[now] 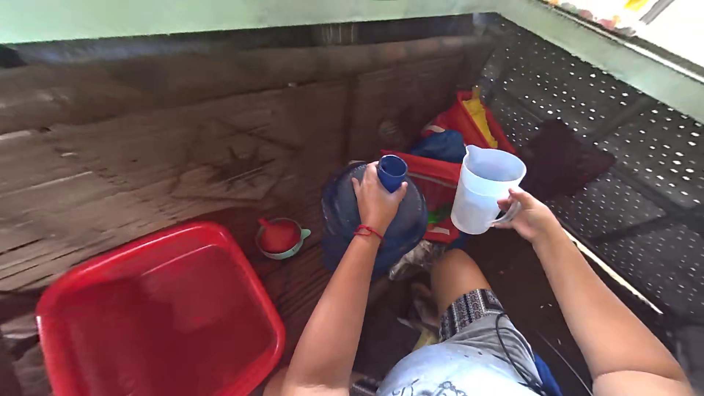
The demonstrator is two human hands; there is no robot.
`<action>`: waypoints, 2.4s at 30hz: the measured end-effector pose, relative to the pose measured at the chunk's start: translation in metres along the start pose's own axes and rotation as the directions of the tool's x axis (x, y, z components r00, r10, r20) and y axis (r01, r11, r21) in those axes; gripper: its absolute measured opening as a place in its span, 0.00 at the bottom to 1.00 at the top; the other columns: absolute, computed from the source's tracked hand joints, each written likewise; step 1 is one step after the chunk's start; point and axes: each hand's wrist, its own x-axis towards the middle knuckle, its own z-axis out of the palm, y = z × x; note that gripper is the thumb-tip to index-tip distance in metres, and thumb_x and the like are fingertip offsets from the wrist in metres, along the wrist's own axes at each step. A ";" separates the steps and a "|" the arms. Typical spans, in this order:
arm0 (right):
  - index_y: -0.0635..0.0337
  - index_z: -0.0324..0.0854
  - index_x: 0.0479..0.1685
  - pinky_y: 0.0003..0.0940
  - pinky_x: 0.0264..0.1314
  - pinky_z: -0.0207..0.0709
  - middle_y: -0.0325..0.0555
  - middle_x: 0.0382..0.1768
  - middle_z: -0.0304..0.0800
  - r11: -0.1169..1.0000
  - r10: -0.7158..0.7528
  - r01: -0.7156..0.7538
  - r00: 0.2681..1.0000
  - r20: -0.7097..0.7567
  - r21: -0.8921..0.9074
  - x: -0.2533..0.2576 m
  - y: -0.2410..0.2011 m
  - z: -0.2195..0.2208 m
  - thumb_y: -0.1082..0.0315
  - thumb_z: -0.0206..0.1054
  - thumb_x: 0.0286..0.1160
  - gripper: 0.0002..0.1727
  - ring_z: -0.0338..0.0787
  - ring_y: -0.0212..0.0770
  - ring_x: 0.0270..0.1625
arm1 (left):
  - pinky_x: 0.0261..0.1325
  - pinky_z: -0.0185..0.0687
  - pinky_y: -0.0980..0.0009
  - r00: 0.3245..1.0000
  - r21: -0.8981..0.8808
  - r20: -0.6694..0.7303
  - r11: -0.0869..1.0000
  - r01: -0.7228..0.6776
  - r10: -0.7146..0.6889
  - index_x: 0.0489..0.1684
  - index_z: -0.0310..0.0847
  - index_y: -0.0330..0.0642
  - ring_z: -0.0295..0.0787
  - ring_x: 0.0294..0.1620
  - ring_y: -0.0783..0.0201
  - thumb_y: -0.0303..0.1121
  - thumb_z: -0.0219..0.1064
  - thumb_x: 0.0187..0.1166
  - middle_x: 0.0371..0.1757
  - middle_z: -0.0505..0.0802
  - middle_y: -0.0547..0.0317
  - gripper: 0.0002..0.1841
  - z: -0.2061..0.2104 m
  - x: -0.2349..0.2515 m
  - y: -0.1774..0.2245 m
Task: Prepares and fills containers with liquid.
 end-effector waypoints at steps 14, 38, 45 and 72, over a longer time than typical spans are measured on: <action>0.56 0.79 0.41 0.27 0.41 0.80 0.31 0.22 0.80 0.979 -0.201 0.197 0.976 0.085 0.052 -0.034 -0.002 -0.012 0.65 0.50 0.92 0.14 0.82 0.28 0.29 | 0.85 0.57 0.37 0.999 -0.044 0.043 0.999 0.002 0.000 0.75 0.72 0.29 0.80 0.73 0.40 0.43 0.83 0.66 0.68 0.86 0.35 0.39 -0.009 -0.012 0.003; 0.46 0.73 0.21 0.17 0.31 0.74 0.21 0.17 0.75 0.943 -0.270 0.252 0.961 0.062 0.216 -0.012 0.105 -0.123 0.59 0.66 0.75 0.13 0.76 0.18 0.22 | 0.72 0.79 0.53 0.956 0.125 0.293 0.991 -0.053 0.014 0.68 0.76 0.32 0.87 0.64 0.53 0.24 0.84 0.59 0.61 0.90 0.41 0.33 0.099 0.012 0.075; 0.44 0.73 0.19 0.16 0.31 0.74 0.21 0.16 0.75 0.940 -0.255 0.255 0.966 -0.030 0.228 -0.012 0.118 -0.144 0.59 0.67 0.75 0.15 0.76 0.18 0.21 | 0.78 0.67 0.38 0.917 0.291 0.399 0.948 -0.126 0.000 0.69 0.78 0.38 0.84 0.67 0.41 0.36 0.87 0.60 0.60 0.91 0.39 0.35 0.155 0.001 0.101; 0.62 0.76 0.21 0.23 0.34 0.68 0.31 0.20 0.70 0.993 -0.105 0.082 0.930 -0.352 -0.080 0.011 0.281 -0.262 0.60 0.74 0.71 0.18 0.70 0.22 0.25 | 0.89 0.33 0.28 0.217 0.377 0.926 0.694 -0.614 -0.311 0.83 0.71 0.43 0.79 0.76 0.41 0.38 0.81 0.63 0.69 0.89 0.41 0.41 0.467 -0.122 0.117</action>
